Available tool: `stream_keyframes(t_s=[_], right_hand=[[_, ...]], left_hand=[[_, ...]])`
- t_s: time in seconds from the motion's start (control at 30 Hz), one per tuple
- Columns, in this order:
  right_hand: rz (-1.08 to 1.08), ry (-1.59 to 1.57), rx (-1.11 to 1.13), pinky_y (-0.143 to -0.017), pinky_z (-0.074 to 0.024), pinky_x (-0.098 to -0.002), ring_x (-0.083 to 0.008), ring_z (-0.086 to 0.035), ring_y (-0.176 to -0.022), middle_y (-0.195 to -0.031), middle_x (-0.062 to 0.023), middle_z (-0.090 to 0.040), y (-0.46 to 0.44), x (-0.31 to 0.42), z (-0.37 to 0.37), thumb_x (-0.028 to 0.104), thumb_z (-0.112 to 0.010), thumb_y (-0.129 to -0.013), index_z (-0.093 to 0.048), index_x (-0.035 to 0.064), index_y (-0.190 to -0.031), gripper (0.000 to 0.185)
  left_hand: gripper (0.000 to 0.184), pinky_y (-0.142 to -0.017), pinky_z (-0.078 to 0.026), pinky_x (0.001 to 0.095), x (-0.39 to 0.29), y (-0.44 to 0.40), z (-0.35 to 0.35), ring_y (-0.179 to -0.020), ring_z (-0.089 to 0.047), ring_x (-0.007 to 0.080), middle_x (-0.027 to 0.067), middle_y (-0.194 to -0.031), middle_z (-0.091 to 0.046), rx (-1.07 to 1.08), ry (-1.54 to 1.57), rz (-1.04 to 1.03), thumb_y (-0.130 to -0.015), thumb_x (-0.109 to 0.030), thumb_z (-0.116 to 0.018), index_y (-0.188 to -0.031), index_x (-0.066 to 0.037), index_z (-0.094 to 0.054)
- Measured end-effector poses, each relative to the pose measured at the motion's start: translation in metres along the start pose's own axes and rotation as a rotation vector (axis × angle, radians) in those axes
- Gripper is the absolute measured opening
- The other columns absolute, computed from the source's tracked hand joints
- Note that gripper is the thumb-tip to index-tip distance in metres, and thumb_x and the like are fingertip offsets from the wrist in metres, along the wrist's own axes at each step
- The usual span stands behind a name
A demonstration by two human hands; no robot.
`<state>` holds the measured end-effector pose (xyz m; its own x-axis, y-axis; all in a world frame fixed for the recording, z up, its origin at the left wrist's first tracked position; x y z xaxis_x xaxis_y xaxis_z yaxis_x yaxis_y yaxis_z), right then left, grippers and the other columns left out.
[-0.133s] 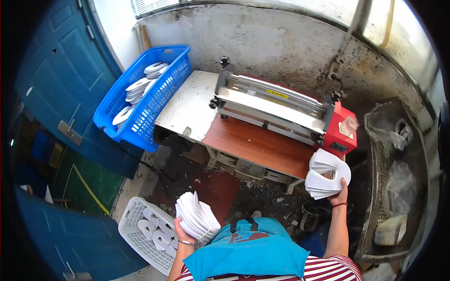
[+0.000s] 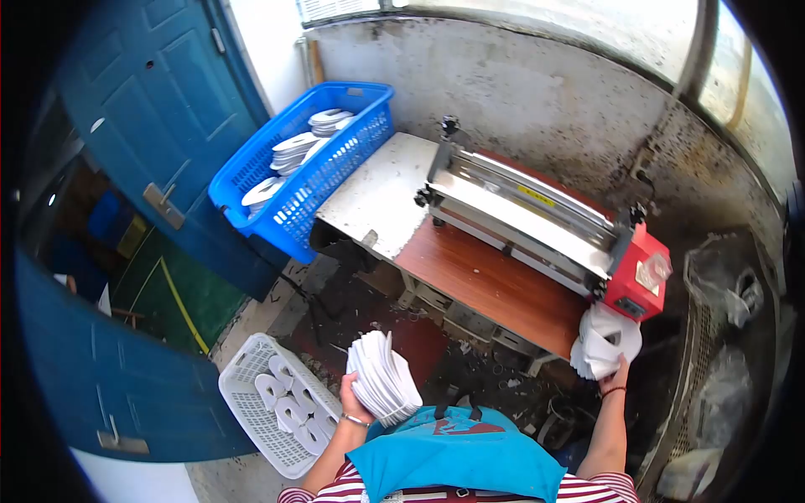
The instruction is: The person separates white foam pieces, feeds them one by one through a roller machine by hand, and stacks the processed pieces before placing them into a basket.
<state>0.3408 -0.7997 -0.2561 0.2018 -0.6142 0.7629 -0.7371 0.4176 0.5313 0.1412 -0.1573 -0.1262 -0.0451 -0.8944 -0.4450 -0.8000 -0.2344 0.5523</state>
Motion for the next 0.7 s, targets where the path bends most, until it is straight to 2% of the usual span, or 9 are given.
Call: stream_keyframes(t_s=[0.1, 0.17, 0.23, 0.33, 0.43, 0.47, 0.5, 0.57, 0.7], right_hand=[[0.099, 0.097, 0.0, -0.085, -0.0494, -0.0416, -0.0302, -0.061, -0.096, -0.11, -0.0126, -0.059, -0.034, 0.008, 0.013, 0.032, -0.057, -0.082, -0.046, 0.0041, -0.127, 0.054], [0.082, 0.134, -0.027, -0.087, -0.0481, -0.04, -0.0299, -0.057, -0.103, -0.116, -0.0158, -0.055, -0.027, 0.013, 0.016, 0.03, -0.061, -0.081, -0.044, 0.0018, -0.127, 0.056], [0.581, 0.835, -0.686, -0.091, -0.0457, -0.0376, -0.0297, -0.051, -0.112, -0.122, -0.0183, -0.048, 0.045, 0.065, 0.01, 0.021, -0.063, -0.081, -0.043, -0.0005, -0.127, 0.055], [1.05, 0.955, -0.276, -0.084, -0.0442, -0.0324, -0.0239, -0.05, -0.104, -0.121, -0.0139, -0.048, 0.112, 0.058, -0.075, 0.006, -0.062, -0.08, -0.044, 0.0006, -0.126, 0.05], [0.559, 0.688, 0.644, -0.075, -0.045, -0.0241, -0.011, -0.055, -0.083, -0.096, -0.0021, -0.059, 0.177, -0.014, -0.192, 0.001, -0.06, -0.079, -0.057, 0.0035, -0.107, 0.028], [0.232, 0.683, 0.804, -0.076, -0.0461, -0.0225, -0.0101, -0.056, -0.086, -0.098, -0.0034, -0.061, 0.217, -0.034, -0.229, 0.004, -0.063, -0.079, -0.057, 0.0034, -0.11, 0.032], [0.263, 0.757, 0.965, -0.083, -0.0464, -0.0278, -0.0153, -0.057, -0.096, -0.109, -0.01, -0.061, 0.238, -0.054, -0.254, 0.013, -0.069, -0.077, -0.051, 0.0045, -0.121, 0.049], [0.608, 0.986, 1.184, -0.093, -0.0428, -0.0355, -0.0265, -0.053, -0.112, -0.123, -0.0188, -0.053, 0.303, -0.048, -0.316, 0.024, -0.076, -0.071, -0.038, 0.0036, -0.133, 0.075], [0.783, 0.951, 1.139, -0.103, -0.0338, -0.0398, -0.0351, -0.04, -0.126, -0.136, -0.0256, -0.037, 0.327, -0.061, -0.372, 0.03, -0.081, -0.061, -0.026, -0.0018, -0.138, 0.1]], left_hand=[[0.059, -0.096, -0.042, 0.0425, 0.031, -0.017, -0.031, -0.107, -0.056, 0.0308, 0.0139, -0.119, -0.058, 0.072, 0.057, 0.054, -0.078, -0.038, -0.048, -0.126, -0.004, -0.048], [0.058, -0.097, -0.041, 0.0426, 0.037, -0.02, -0.05, -0.108, -0.056, 0.0308, 0.0137, -0.121, -0.057, 0.104, 0.034, 0.045, -0.08, -0.038, -0.047, -0.127, -0.004, -0.048], [0.058, -0.099, -0.039, 0.0421, 0.042, -0.027, -0.066, -0.109, -0.055, 0.0297, 0.0125, -0.122, -0.057, 0.155, 0.031, 0.103, -0.08, -0.038, -0.048, -0.128, -0.004, -0.047], [0.058, -0.101, -0.036, 0.0416, 0.043, -0.044, -0.089, -0.113, -0.053, 0.028, 0.0114, -0.123, -0.056, 0.213, 0.067, 0.162, -0.081, -0.039, -0.049, -0.128, -0.005, -0.048], [0.056, -0.102, -0.034, 0.0405, 0.036, -0.058, -0.116, -0.113, -0.051, 0.0262, 0.01, -0.124, -0.055, 0.277, 0.007, 0.173, -0.083, -0.04, -0.049, -0.127, -0.005, -0.048], [0.056, -0.102, -0.034, 0.0397, 0.034, -0.058, -0.127, -0.113, -0.051, 0.0259, 0.0094, -0.125, -0.055, 0.287, 0.004, 0.202, -0.083, -0.04, -0.049, -0.126, -0.005, -0.048], [0.057, -0.102, -0.032, 0.0388, 0.031, -0.062, -0.137, -0.115, -0.049, 0.025, 0.0086, -0.126, -0.054, 0.308, -0.056, 0.197, -0.083, -0.04, -0.048, -0.128, -0.006, -0.046], [0.061, -0.107, -0.025, 0.0402, 0.025, -0.061, -0.163, -0.121, -0.044, 0.0262, 0.008, -0.131, -0.051, 0.376, -0.159, 0.212, -0.081, -0.041, -0.046, -0.131, -0.007, -0.044], [0.052, -0.101, -0.031, 0.0352, 0.014, -0.052, -0.203, -0.115, -0.047, 0.021, 0.0061, -0.124, -0.054, 0.525, -0.3, 0.187, -0.085, -0.032, -0.045, -0.13, -0.006, -0.044]])
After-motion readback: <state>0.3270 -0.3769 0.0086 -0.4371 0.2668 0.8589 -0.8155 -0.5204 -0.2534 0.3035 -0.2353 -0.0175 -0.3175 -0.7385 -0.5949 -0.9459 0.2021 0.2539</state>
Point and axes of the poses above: each hand's wrist, its own y-axis away from the middle knuckle, its own z-axis out of the back of the hand, x = y × z, the point moved 7 cm from there along -y, towards the middle knuckle
